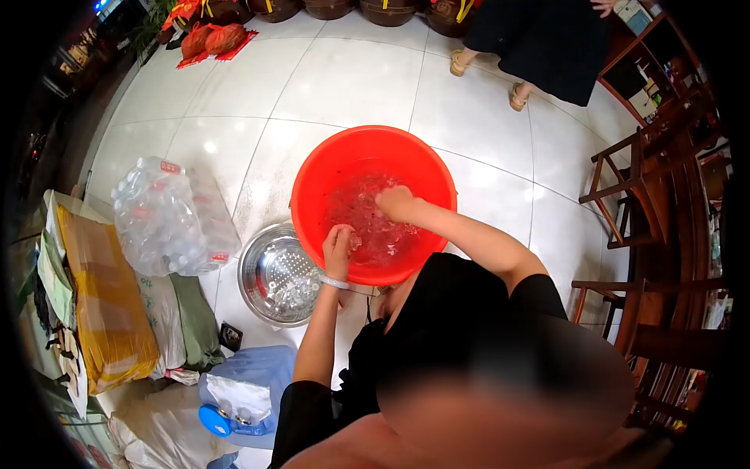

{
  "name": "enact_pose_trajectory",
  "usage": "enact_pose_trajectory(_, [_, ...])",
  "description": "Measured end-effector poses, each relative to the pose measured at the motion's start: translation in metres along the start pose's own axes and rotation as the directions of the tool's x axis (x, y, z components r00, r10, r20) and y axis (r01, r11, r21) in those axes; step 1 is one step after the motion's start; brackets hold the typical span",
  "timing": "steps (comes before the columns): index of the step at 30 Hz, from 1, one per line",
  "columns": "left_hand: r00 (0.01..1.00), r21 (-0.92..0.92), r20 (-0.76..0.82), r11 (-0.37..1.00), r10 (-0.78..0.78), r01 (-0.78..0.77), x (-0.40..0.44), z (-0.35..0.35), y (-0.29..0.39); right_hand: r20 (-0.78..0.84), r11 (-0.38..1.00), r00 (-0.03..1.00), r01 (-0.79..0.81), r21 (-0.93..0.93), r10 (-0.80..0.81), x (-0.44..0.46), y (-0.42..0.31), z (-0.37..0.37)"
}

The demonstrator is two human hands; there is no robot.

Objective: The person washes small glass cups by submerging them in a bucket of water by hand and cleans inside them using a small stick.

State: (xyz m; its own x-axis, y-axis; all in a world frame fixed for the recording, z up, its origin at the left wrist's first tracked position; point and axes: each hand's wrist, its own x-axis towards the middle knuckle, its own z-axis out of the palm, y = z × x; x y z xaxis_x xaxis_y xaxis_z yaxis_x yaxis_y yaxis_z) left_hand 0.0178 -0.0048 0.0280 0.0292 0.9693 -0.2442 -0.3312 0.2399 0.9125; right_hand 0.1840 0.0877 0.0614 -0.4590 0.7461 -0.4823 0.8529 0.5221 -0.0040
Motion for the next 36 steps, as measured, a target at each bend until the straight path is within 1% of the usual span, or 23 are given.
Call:
enact_pose_trajectory(2, [1.0,0.06,-0.014,0.998,0.017,-0.016,0.0,0.001,0.0,-0.144,0.951,0.985,-0.05,0.306,0.098,-0.006,0.003,-0.025])
enact_pose_trajectory(3, [0.999,0.069,-0.052,0.998,-0.003,0.007,0.0,0.003,0.0,-0.148,0.95,0.985,-0.044,0.309,0.093,-0.003,0.008,-0.017])
enact_pose_trajectory(5, [0.994,0.075,-0.109,0.997,-0.018,0.026,-0.003,0.009,0.001,-0.058,0.842,0.997,0.079,0.533,-0.057,-0.003,0.015,-0.007])
enact_pose_trajectory(6, [0.991,0.029,-0.08,0.994,-0.104,0.106,-0.003,0.009,0.003,-0.161,0.994,0.986,0.051,0.093,-0.035,-0.009,0.014,0.007])
enact_pose_trajectory(7, [0.981,-0.014,-0.054,0.982,-0.187,0.187,-0.002,0.006,0.007,-0.167,0.992,0.984,0.075,0.101,-0.057,-0.005,0.018,0.009])
enact_pose_trajectory(8, [0.979,-0.012,-0.087,0.983,-0.186,0.185,0.001,0.004,0.013,-0.238,0.982,0.968,0.116,0.151,-0.077,0.003,0.021,0.011])
enact_pose_trajectory(9, [0.955,-0.227,0.121,0.929,-0.271,0.292,0.007,0.002,0.02,-0.301,0.966,0.948,0.169,0.195,-0.105,0.015,0.024,0.012])
enact_pose_trajectory(10, [0.896,-0.406,0.328,0.811,-0.3,0.421,0.009,-0.001,0.029,-0.258,0.955,0.953,0.213,0.206,-0.157,0.016,0.024,-0.01])
enact_pose_trajectory(11, [0.9,-0.426,0.277,0.797,-0.336,0.428,0.017,0.007,0.04,-0.34,0.843,0.924,0.319,0.434,-0.175,0.018,0.031,-0.019])
enact_pose_trajectory(12, [0.901,-0.489,0.284,0.758,-0.328,0.431,0.025,0.018,0.057,-0.312,0.667,0.901,0.434,0.606,-0.302,0.018,0.04,-0.035])
enact_pose_trajectory(13, [0.895,-0.513,0.354,0.743,-0.273,0.429,0.035,0.025,0.069,-0.134,0.318,0.932,0.246,0.916,-0.336,0.012,0.046,-0.052])
enact_pose_trajectory(15, [0.904,-0.537,0.364,0.742,-0.225,0.401,0.048,0.044,0.096,-0.159,0.04,0.92,0.185,0.982,-0.358,0.016,0.062,-0.046])
enact_pose_trajectory(16, [0.892,-0.556,0.419,0.727,-0.173,0.402,0.052,0.048,0.102,-0.208,0.595,0.953,0.3,0.745,-0.22,0.015,0.064,-0.029])
enact_pose_trajectory(17, [0.869,-0.567,0.48,0.713,-0.12,0.412,0.052,0.051,0.109,-0.336,0.946,0.935,0.202,0.253,-0.11,0.009,0.062,-0.011])
enact_pose_trajectory(18, [0.866,-0.555,0.487,0.726,-0.112,0.406,0.05,0.053,0.115,-0.355,0.947,0.929,0.201,0.25,-0.103,-0.001,0.063,-0.009])
enact_pose_trajectory(20, [0.848,-0.499,0.518,0.765,-0.112,0.406,0.039,0.054,0.122,-0.396,0.68,0.918,0.276,0.68,0.022,-0.021,0.059,-0.018])
enact_pose_trajectory(21, [0.847,-0.5,0.524,0.77,-0.095,0.396,0.031,0.052,0.123,-0.408,0.69,0.913,0.281,0.667,0.023,-0.028,0.058,-0.023])
enact_pose_trajectory(23, [0.841,-0.486,0.534,0.783,-0.086,0.388,0.011,0.047,0.125,-0.566,0.49,0.815,0.445,0.749,0.125,-0.056,0.05,-0.053])
enact_pose_trajectory(24, [0.845,-0.502,0.527,0.768,-0.092,0.397,0.0,0.044,0.124,-0.62,0.464,0.771,0.499,0.732,0.149,-0.066,0.04,-0.062])
enact_pose_trajectory(27, [0.84,-0.504,0.535,0.764,-0.089,0.402,-0.039,0.043,0.13,-0.691,0.426,0.715,0.595,0.681,0.105,-0.129,-0.004,-0.1])
enact_pose_trajectory(29, [0.844,-0.493,0.528,0.775,-0.096,0.396,-0.063,0.048,0.142,-0.737,0.472,0.672,0.626,0.62,0.077,-0.153,-0.024,-0.109])
enact_pose_trajectory(31, [0.85,-0.496,0.521,0.783,-0.076,0.375,-0.079,0.051,0.149,-0.799,0.541,0.599,0.655,0.527,0.052,-0.171,-0.038,-0.115])
enact_pose_trajectory(36, [0.857,-0.43,0.51,0.843,-0.068,0.323,-0.093,0.055,0.164,-0.849,0.549,0.526,0.695,0.464,0.052,-0.18,-0.052,-0.114])
